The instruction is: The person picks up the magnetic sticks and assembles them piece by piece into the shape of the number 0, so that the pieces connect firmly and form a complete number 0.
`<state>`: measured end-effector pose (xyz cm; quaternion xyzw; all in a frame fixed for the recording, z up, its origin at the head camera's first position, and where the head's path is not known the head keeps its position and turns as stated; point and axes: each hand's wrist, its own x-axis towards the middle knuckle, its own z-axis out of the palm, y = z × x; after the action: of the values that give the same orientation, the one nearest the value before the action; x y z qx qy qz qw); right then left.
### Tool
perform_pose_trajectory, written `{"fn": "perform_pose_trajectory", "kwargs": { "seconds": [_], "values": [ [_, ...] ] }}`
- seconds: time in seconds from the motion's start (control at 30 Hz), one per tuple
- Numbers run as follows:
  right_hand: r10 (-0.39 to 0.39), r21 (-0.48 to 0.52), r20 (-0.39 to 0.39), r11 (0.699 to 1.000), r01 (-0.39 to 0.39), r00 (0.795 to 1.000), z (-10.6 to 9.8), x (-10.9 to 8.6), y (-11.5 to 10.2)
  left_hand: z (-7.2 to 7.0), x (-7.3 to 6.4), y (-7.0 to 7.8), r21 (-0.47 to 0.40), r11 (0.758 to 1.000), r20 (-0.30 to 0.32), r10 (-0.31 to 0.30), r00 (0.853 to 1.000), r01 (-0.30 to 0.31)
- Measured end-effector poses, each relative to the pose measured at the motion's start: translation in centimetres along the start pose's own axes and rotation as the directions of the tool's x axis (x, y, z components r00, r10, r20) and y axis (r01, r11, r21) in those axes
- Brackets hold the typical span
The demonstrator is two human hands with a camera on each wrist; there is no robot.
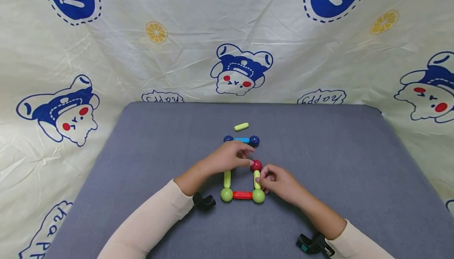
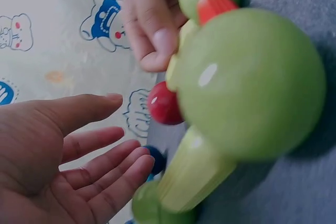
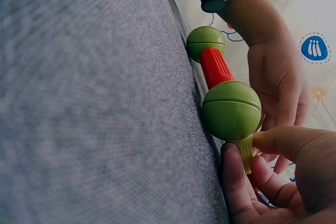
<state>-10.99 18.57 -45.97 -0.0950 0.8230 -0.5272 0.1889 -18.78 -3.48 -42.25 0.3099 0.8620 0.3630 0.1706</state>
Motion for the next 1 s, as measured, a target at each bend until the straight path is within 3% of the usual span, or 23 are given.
{"fn": "perform_pose_trajectory", "kwargs": {
  "seconds": [0.33,0.53,0.7,1.0],
  "values": [
    [-0.022,-0.013,0.008,1.0,0.022,1.0,-0.1,0.0,0.0,-1.6,-2.6,-1.2,0.007,0.999,-0.112,-0.049,0.993,0.05],
    [-0.021,-0.015,-0.007,1.0,0.021,1.0,0.0,-0.1,-0.1,-1.5,-4.2,-2.6,0.033,0.997,-0.153,-0.06,0.986,0.066],
    [-0.021,-0.017,-0.02,1.0,0.021,1.0,0.0,-0.3,-0.1,-1.1,-5.2,-3.3,0.0,0.998,-0.163,-0.066,0.985,0.066],
    [-0.016,-0.014,-0.011,1.0,0.016,1.0,0.0,-0.3,-0.2,-0.1,-5.8,-4.1,-0.069,0.994,-0.159,-0.092,0.983,0.082]
  ]
}}
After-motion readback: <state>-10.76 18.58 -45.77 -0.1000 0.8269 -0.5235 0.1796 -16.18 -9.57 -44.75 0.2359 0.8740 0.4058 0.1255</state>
